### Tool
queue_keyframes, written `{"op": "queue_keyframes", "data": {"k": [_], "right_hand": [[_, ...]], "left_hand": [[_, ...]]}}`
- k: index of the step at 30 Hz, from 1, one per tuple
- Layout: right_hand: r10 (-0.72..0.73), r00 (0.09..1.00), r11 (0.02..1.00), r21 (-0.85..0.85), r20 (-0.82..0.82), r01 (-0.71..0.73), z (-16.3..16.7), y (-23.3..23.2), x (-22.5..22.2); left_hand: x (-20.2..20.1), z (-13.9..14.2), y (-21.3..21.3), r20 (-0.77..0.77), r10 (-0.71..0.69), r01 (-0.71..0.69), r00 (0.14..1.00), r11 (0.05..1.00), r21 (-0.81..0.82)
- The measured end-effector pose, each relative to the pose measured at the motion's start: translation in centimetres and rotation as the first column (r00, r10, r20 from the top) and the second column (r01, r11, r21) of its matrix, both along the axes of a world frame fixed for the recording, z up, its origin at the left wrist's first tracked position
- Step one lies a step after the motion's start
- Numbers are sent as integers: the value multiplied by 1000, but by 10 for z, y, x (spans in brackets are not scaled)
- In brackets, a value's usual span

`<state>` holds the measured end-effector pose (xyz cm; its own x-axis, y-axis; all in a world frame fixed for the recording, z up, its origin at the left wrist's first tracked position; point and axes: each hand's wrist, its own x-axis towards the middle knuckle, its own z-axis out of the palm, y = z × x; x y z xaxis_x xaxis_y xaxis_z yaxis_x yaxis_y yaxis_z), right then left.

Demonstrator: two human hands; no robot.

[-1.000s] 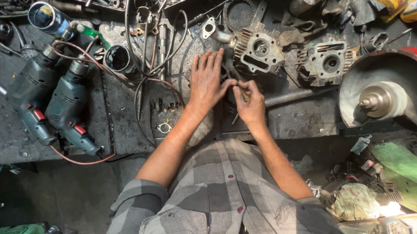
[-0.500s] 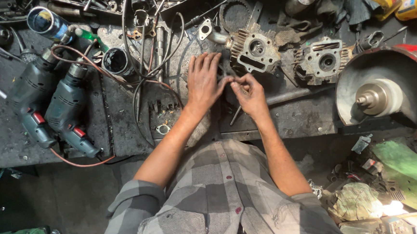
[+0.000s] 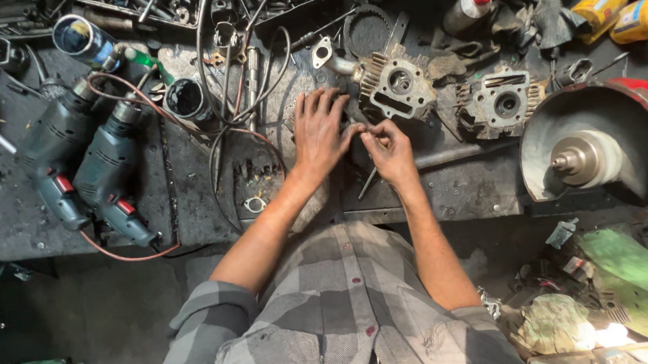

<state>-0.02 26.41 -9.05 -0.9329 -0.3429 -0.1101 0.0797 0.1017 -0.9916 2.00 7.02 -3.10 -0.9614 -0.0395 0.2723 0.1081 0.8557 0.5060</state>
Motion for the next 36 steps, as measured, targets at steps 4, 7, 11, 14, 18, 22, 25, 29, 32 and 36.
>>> {"op": "queue_keyframes", "data": {"k": [4, 7, 11, 14, 18, 22, 25, 29, 32, 36], "right_hand": [[63, 992, 997, -41, 108, -59, -3, 2, 1], [-51, 997, 999, -10, 51, 52, -7, 0, 4], [-86, 996, 996, -21, 5, 86, -10, -1, 4], [-84, 989, 987, 127, -122, 99, -6, 3, 8], [-135, 940, 960, 193, -314, 202, 5, 9, 26], [-195, 980, 981, -6, 25, 196, 12, 19, 41], [-199, 964, 968, -115, 177, 221, 10, 28, 49], [-109, 981, 966, -215, 162, 143, 7, 32, 51], [-28, 999, 994, -107, 38, 32, 14, 24, 49], [86, 972, 974, 223, -221, -36, 44, 4, 51]], "left_hand": [[-2, 0, -1, -18, -21, 21, 1000, 1000, 3], [-1, -1, 3, -47, 32, -34, 998, 998, -45], [-1, -4, 7, 0, 51, -50, 999, 996, 71], [1, -7, 4, -106, 19, -8, 994, 995, 98], [21, -11, -4, -131, 139, -97, 982, 955, 280], [50, -17, -4, -78, 245, -222, 966, 948, 229], [56, -19, 1, -55, 220, -203, 974, 954, 220], [54, -9, -16, 129, 149, -175, 980, 961, 217], [43, 4, -57, 245, -138, 91, 960, 977, 195], [42, 13, -71, 279, -170, 132, 945, 980, 152]]}}
